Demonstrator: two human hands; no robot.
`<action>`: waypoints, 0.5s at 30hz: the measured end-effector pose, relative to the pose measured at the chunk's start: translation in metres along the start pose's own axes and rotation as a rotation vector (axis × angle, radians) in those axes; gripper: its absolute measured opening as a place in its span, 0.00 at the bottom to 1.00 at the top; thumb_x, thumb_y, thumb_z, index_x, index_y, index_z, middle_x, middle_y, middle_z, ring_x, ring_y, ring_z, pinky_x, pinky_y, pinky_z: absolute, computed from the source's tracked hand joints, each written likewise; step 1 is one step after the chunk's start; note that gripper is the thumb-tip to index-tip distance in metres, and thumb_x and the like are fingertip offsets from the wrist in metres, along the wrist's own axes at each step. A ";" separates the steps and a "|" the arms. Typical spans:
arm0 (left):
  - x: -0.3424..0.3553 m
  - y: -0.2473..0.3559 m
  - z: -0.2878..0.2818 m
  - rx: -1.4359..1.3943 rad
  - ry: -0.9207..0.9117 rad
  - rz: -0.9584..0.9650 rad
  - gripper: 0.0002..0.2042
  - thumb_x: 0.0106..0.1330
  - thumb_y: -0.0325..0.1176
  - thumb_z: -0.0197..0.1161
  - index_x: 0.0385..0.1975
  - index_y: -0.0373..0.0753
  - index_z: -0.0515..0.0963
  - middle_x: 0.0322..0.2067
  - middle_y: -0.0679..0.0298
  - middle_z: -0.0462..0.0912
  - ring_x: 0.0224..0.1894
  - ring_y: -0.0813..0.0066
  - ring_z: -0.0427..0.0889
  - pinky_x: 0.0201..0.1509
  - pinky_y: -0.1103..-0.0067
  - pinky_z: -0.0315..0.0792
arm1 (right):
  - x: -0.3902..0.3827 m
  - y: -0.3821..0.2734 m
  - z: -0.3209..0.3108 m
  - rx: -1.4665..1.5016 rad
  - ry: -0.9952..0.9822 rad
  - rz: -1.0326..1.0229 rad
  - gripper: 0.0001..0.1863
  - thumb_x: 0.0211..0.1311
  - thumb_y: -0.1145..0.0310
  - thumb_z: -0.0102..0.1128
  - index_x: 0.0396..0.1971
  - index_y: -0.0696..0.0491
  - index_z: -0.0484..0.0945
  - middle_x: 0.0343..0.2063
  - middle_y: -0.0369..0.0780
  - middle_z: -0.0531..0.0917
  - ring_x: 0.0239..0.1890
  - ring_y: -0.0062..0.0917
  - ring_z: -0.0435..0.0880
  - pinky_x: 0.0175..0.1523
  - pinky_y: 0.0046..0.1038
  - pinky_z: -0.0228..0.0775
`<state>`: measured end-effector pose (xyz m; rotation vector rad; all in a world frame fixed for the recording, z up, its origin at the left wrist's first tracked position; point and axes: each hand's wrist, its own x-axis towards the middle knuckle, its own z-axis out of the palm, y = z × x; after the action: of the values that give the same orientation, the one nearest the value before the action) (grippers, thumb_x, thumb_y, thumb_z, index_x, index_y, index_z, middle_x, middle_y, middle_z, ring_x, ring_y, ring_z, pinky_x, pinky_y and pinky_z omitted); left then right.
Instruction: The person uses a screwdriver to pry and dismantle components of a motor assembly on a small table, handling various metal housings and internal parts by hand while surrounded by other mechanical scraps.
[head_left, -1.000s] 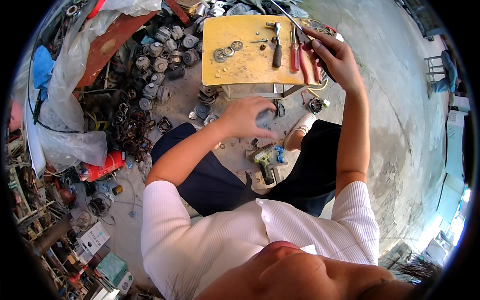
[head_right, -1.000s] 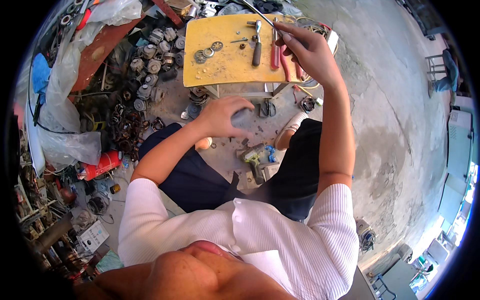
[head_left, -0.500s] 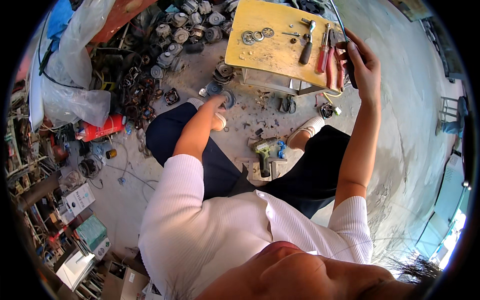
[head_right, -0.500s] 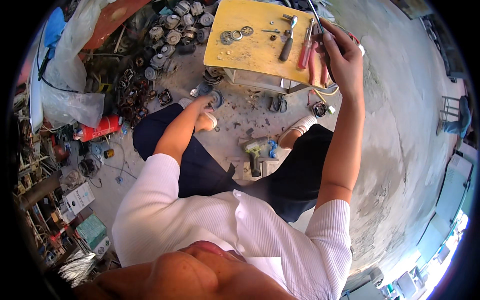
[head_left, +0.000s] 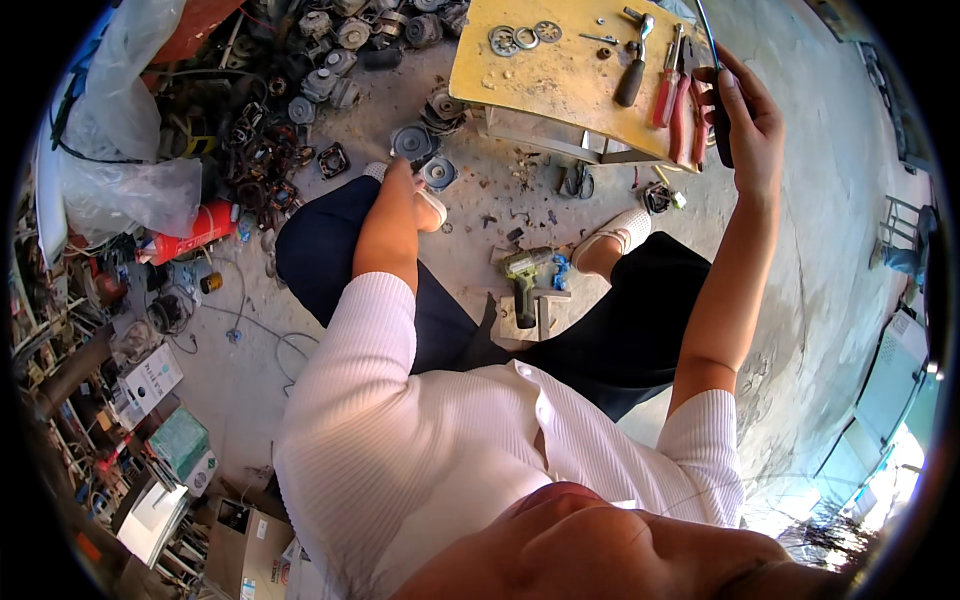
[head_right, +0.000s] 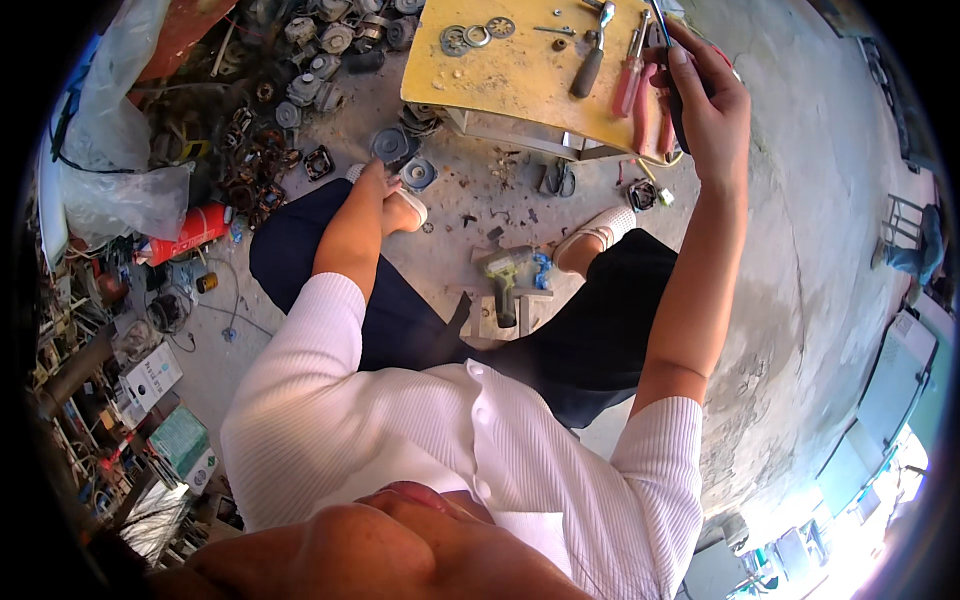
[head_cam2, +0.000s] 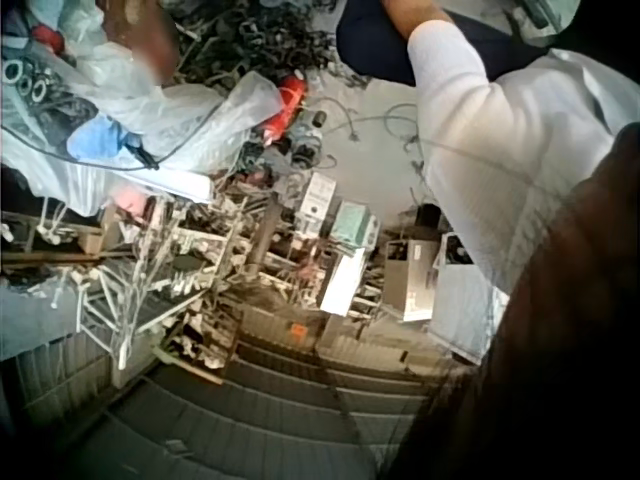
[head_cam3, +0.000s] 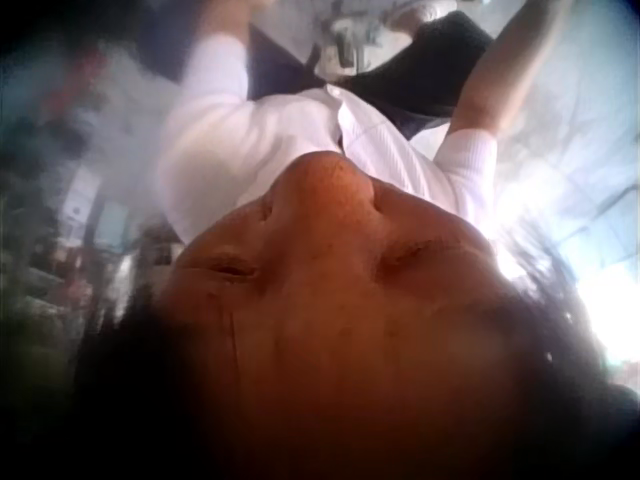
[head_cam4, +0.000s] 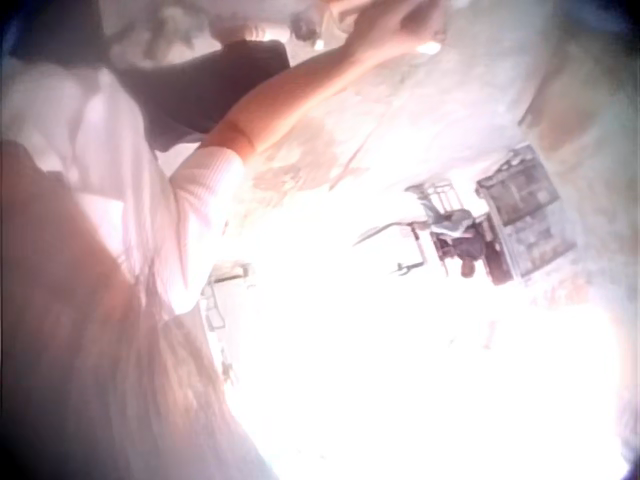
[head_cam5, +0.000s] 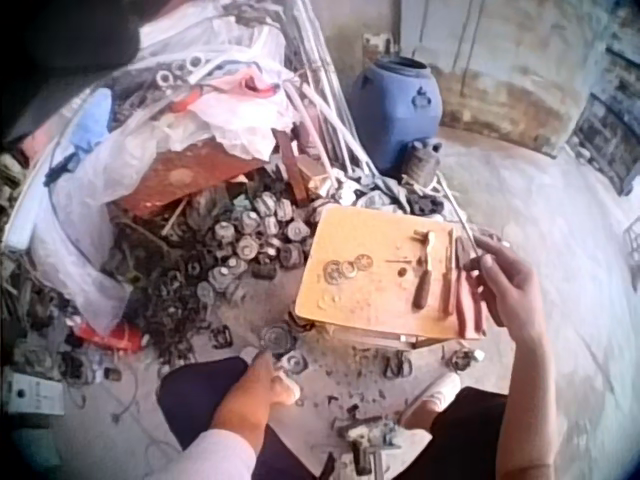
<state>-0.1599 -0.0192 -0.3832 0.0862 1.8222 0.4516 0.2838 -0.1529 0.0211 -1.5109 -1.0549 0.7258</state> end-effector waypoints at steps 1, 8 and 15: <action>-0.001 -0.001 0.001 -0.004 -0.007 -0.001 0.22 0.70 0.44 0.52 0.60 0.40 0.66 0.57 0.59 0.75 0.53 0.58 0.79 0.57 0.55 0.72 | 0.000 -0.001 0.000 -0.016 0.007 -0.001 0.18 0.73 0.67 0.51 0.59 0.56 0.75 0.41 0.38 0.85 0.36 0.14 0.79 0.38 0.15 0.70; -0.008 -0.012 0.020 0.106 -0.169 0.084 0.23 0.72 0.47 0.48 0.63 0.44 0.65 0.59 0.62 0.74 0.58 0.56 0.75 0.58 0.52 0.69 | 0.001 0.003 -0.018 0.024 0.002 -0.044 0.19 0.74 0.66 0.51 0.60 0.55 0.74 0.42 0.36 0.85 0.37 0.12 0.79 0.41 0.16 0.72; -0.029 -0.024 0.045 1.640 -0.313 0.998 0.21 0.67 0.49 0.50 0.44 0.39 0.81 0.47 0.53 0.83 0.52 0.55 0.80 0.52 0.60 0.73 | 0.003 -0.007 -0.015 0.176 0.099 -0.061 0.18 0.73 0.66 0.51 0.59 0.55 0.75 0.40 0.37 0.86 0.35 0.14 0.79 0.39 0.17 0.73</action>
<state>-0.1049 -0.0375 -0.3757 2.0670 1.2612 -0.5002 0.2962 -0.1564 0.0316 -1.3448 -0.9341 0.6770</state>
